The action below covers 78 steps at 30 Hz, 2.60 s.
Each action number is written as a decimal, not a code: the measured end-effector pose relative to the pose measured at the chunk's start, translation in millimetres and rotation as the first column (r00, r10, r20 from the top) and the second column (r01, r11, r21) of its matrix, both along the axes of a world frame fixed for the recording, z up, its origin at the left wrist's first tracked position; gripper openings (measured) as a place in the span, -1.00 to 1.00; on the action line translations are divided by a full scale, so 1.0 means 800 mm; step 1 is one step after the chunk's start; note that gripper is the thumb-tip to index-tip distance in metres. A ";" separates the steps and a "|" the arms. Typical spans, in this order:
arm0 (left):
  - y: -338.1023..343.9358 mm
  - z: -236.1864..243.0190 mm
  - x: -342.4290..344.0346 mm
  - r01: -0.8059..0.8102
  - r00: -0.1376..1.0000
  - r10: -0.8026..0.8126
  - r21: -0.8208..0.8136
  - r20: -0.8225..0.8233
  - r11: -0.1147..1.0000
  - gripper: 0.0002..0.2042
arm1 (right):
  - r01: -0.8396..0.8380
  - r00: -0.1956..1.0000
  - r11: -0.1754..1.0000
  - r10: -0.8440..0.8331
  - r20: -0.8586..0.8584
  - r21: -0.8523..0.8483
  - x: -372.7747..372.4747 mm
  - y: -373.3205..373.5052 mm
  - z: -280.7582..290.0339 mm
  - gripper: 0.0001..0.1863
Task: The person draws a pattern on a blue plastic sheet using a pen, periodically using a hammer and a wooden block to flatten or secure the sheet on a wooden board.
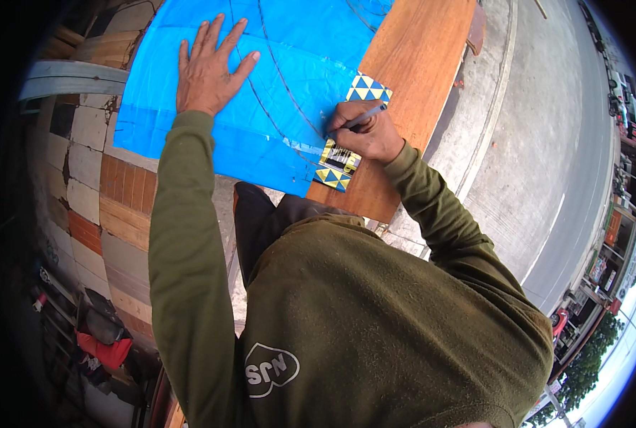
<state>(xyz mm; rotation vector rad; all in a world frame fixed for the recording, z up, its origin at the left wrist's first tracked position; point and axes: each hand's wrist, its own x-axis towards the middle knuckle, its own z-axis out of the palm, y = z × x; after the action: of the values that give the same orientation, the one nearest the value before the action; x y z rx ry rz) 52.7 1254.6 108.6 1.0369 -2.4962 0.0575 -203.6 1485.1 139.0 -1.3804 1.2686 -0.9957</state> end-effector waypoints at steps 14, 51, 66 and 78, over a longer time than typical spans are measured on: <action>0.002 0.004 -0.005 0.038 0.999 -0.038 0.008 -0.010 0.999 -0.35 | 0.578 0.759 0.815 -0.553 0.343 0.035 0.008 0.052 0.024 -0.87; 0.302 0.057 -0.026 0.244 0.941 -0.160 0.270 -0.299 0.931 -0.89 | 0.624 0.524 0.762 -0.573 0.630 0.175 0.122 0.126 0.016 -0.47; 0.306 0.036 0.004 0.313 0.825 0.024 0.491 -0.565 0.813 -0.80 | 0.481 0.781 0.876 -0.413 0.469 -0.029 0.132 0.135 0.023 -0.44; 0.300 0.051 -0.007 0.442 0.893 -0.394 0.253 -0.219 0.861 -0.68 | 0.827 0.522 0.560 -0.796 0.308 0.047 0.006 0.181 0.052 -0.59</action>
<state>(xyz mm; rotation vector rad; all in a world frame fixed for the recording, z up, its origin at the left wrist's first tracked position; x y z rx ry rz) 47.0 1494.8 149.3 0.5458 -2.5684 -0.5290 -198.9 1630.2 180.7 -0.5789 1.6736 -1.8638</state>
